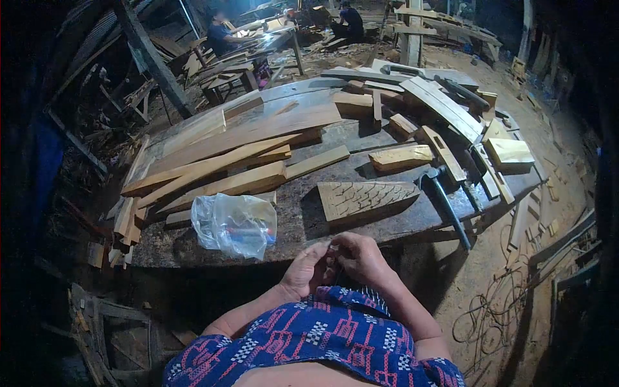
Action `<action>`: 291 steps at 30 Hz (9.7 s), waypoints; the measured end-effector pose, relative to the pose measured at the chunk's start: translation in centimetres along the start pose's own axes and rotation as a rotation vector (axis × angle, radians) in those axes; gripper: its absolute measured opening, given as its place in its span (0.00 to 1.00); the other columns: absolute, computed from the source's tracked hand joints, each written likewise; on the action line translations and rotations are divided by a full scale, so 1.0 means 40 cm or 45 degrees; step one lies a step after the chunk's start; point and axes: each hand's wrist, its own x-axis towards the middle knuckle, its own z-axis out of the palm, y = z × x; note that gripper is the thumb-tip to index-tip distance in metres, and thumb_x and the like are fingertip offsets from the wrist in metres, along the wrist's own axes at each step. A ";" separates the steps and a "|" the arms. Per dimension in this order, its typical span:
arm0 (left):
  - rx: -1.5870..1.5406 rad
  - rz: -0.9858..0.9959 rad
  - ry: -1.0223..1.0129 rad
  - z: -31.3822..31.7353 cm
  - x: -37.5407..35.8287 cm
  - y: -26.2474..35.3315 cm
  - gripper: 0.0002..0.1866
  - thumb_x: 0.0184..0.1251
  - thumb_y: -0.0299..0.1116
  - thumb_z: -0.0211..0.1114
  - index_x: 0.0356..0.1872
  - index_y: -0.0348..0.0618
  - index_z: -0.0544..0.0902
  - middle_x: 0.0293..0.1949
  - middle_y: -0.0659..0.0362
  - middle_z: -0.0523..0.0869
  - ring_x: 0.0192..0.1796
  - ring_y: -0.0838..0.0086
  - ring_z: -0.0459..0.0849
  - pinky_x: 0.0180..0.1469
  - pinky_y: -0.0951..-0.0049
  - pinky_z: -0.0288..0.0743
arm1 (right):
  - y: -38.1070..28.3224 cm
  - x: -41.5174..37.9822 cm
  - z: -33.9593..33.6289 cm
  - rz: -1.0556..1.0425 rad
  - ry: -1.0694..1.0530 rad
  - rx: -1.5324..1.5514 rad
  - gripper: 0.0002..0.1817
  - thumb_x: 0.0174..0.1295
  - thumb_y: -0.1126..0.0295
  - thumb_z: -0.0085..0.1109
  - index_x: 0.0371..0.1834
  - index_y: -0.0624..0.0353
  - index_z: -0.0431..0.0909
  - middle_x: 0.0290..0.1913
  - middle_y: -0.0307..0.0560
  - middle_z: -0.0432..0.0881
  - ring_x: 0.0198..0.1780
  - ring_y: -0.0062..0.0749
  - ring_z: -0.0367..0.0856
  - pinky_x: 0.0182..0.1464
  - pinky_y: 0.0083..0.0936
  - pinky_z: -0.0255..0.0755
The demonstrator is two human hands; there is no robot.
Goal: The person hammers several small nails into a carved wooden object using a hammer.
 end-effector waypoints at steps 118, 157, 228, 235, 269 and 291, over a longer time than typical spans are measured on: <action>0.347 0.186 -0.168 0.050 0.063 -0.006 0.06 0.62 0.18 0.56 0.38 0.33 0.80 0.35 0.59 0.84 0.35 0.81 0.83 0.40 0.82 0.79 | 0.030 -0.077 -0.004 0.106 0.323 -0.016 0.22 0.43 0.82 0.58 0.45 0.57 0.71 0.31 0.46 0.76 0.37 0.43 0.74 0.42 0.35 0.66; 1.697 1.325 0.475 -0.073 0.382 0.236 0.05 0.54 0.29 0.65 0.27 0.38 0.83 0.15 0.63 0.74 0.20 0.83 0.70 0.26 0.77 0.67 | 0.399 -0.112 -0.389 0.518 0.777 -1.234 0.26 0.51 0.65 0.66 0.55 0.56 0.72 0.48 0.57 0.73 0.53 0.54 0.70 0.56 0.43 0.65; 1.513 1.343 0.622 -0.057 0.324 0.156 0.13 0.53 0.34 0.67 0.40 0.42 0.83 0.20 0.56 0.78 0.23 0.68 0.79 0.28 0.67 0.72 | -0.099 0.199 -0.189 0.426 0.225 0.210 0.17 0.66 0.65 0.56 0.55 0.59 0.73 0.23 0.29 0.68 0.21 0.10 0.62 0.20 0.14 0.56; 1.577 1.238 0.659 -0.069 0.326 0.152 0.16 0.56 0.35 0.64 0.45 0.40 0.81 0.21 0.57 0.79 0.23 0.68 0.80 0.29 0.68 0.73 | -0.047 0.181 -0.159 0.421 0.230 0.358 0.15 0.66 0.67 0.56 0.55 0.55 0.74 0.25 0.30 0.70 0.22 0.11 0.64 0.20 0.14 0.57; 1.806 1.246 0.730 -0.072 0.334 0.147 0.16 0.60 0.40 0.60 0.46 0.44 0.73 0.32 0.47 0.83 0.37 0.51 0.83 0.36 0.56 0.77 | -0.020 0.146 -0.117 0.221 0.309 0.540 0.18 0.65 0.68 0.56 0.58 0.58 0.73 0.25 0.29 0.69 0.22 0.10 0.64 0.21 0.12 0.57; -0.400 0.216 0.024 0.001 0.162 0.192 0.18 0.69 0.42 0.52 0.45 0.34 0.76 0.34 0.59 0.78 0.33 0.73 0.78 0.33 0.73 0.74 | 0.382 0.047 -0.452 0.297 1.073 -0.470 0.18 0.49 0.76 0.60 0.46 0.61 0.79 0.35 0.46 0.83 0.30 0.27 0.79 0.33 0.26 0.72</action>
